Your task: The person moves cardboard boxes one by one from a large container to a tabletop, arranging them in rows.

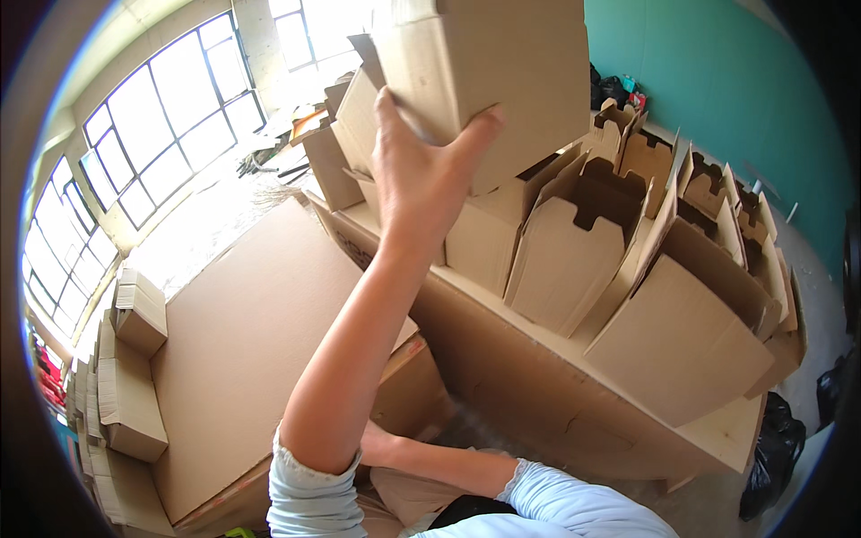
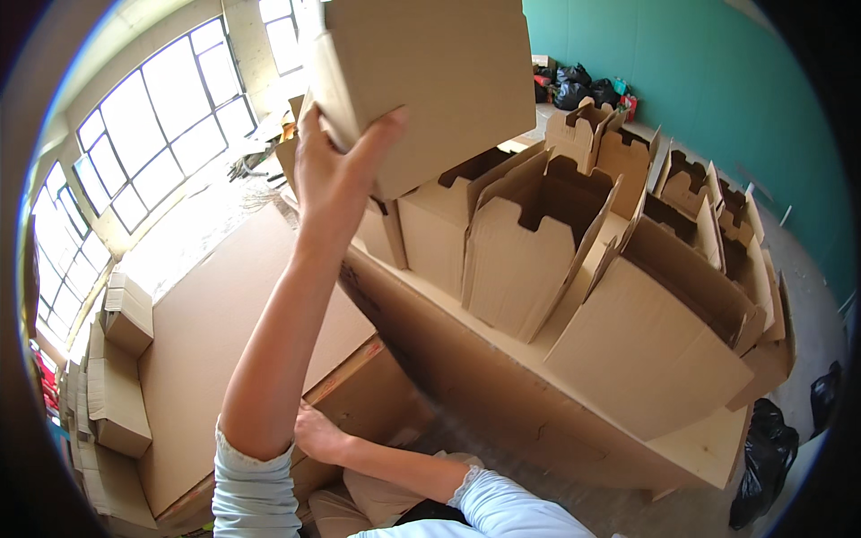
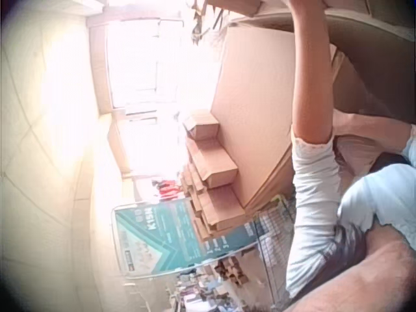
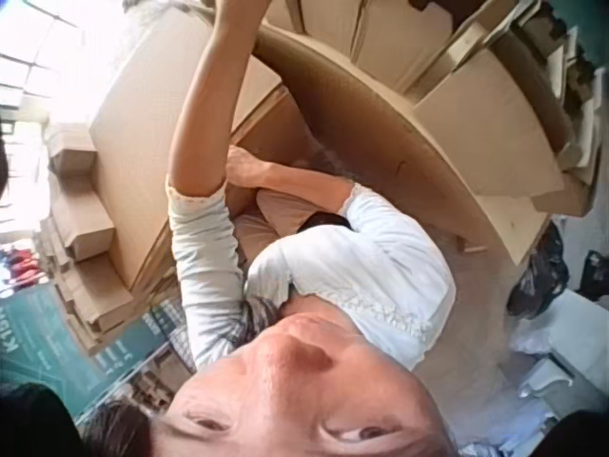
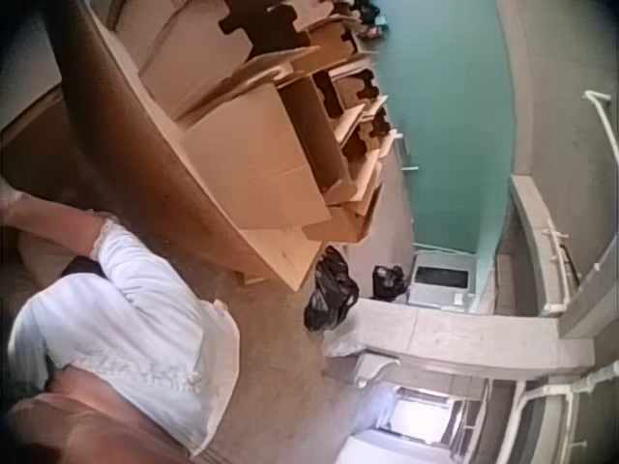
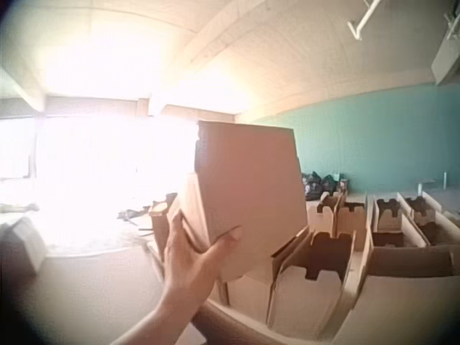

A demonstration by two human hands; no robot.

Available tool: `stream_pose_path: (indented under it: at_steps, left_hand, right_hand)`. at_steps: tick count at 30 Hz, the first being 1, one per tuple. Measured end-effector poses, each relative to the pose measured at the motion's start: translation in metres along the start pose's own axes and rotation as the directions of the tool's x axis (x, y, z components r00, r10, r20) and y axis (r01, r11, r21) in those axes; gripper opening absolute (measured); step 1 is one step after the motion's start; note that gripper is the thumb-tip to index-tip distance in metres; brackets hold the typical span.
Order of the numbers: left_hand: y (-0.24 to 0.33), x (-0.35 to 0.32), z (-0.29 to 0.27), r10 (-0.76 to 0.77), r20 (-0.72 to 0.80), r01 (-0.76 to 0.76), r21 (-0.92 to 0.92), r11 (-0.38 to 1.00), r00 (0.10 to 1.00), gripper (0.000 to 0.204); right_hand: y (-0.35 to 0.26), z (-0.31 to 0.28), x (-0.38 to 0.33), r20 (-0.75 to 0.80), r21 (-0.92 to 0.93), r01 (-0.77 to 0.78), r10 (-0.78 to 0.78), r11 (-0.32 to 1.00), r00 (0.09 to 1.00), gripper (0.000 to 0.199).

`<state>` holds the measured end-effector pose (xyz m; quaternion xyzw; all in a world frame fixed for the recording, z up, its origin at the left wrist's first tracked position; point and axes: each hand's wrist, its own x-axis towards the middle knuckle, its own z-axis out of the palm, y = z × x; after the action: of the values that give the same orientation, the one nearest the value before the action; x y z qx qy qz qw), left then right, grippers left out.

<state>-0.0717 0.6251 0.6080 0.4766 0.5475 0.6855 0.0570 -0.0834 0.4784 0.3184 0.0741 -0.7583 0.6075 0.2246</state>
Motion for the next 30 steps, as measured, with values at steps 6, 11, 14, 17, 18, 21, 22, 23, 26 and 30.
stream_pose_path:
  at_steps: [6,11,14,17,18,21,22,23,26,30]
  left_hand:
    - [-0.042,0.028,0.057,0.039,-0.113,0.005,0.364,0.931,0.993,0.109]
    - [-0.066,0.034,0.088,0.031,-0.070,0.006,0.480,0.877,0.997,0.111]
    - [-0.066,0.032,0.084,0.044,0.000,-0.037,0.528,0.848,0.999,0.110]
    - [-0.070,0.029,0.078,0.116,0.008,-0.097,0.607,0.789,0.993,0.108]
    - [-0.073,0.027,0.076,0.139,-0.002,-0.107,0.624,0.774,0.990,0.107]
    - [-0.077,0.020,0.073,0.121,0.039,-0.120,0.596,0.794,0.992,0.105]
    - [-0.075,0.017,0.075,0.128,0.052,-0.134,0.585,0.800,0.990,0.103]
    - [-0.072,0.014,0.077,0.136,0.065,-0.149,0.574,0.805,0.989,0.102]
    - [-0.058,0.003,0.067,0.216,0.108,-0.239,0.566,0.789,0.970,0.096]
    - [-0.056,-0.041,-0.011,0.221,0.191,-0.292,0.622,0.726,0.956,0.083]
  right_hand:
    - [0.008,0.001,-0.008,0.168,0.831,-0.272,0.247,0.486,0.954,0.037]
    - [0.047,0.001,-0.008,0.239,0.925,-0.277,0.167,0.261,0.956,0.039]
    - [0.060,0.010,-0.005,0.264,0.948,-0.280,0.119,0.150,0.957,0.040]
    - [0.068,0.023,-0.003,0.272,0.959,-0.276,0.068,0.063,0.960,0.042]
    - [0.071,0.026,-0.004,0.282,0.958,-0.284,0.060,0.034,0.958,0.042]
    - [0.082,0.031,-0.003,0.270,0.963,-0.269,0.028,-0.019,0.963,0.043]
    - [0.087,0.031,-0.003,0.264,0.964,-0.263,0.016,-0.040,0.964,0.044]
    - [0.092,0.032,-0.002,0.247,0.968,-0.246,0.001,-0.055,0.969,0.044]
    - [0.098,0.024,0.003,0.254,0.925,-0.249,0.022,0.286,0.967,0.046]
    - [0.043,0.002,0.008,0.282,0.180,-0.146,0.091,0.973,0.955,0.041]
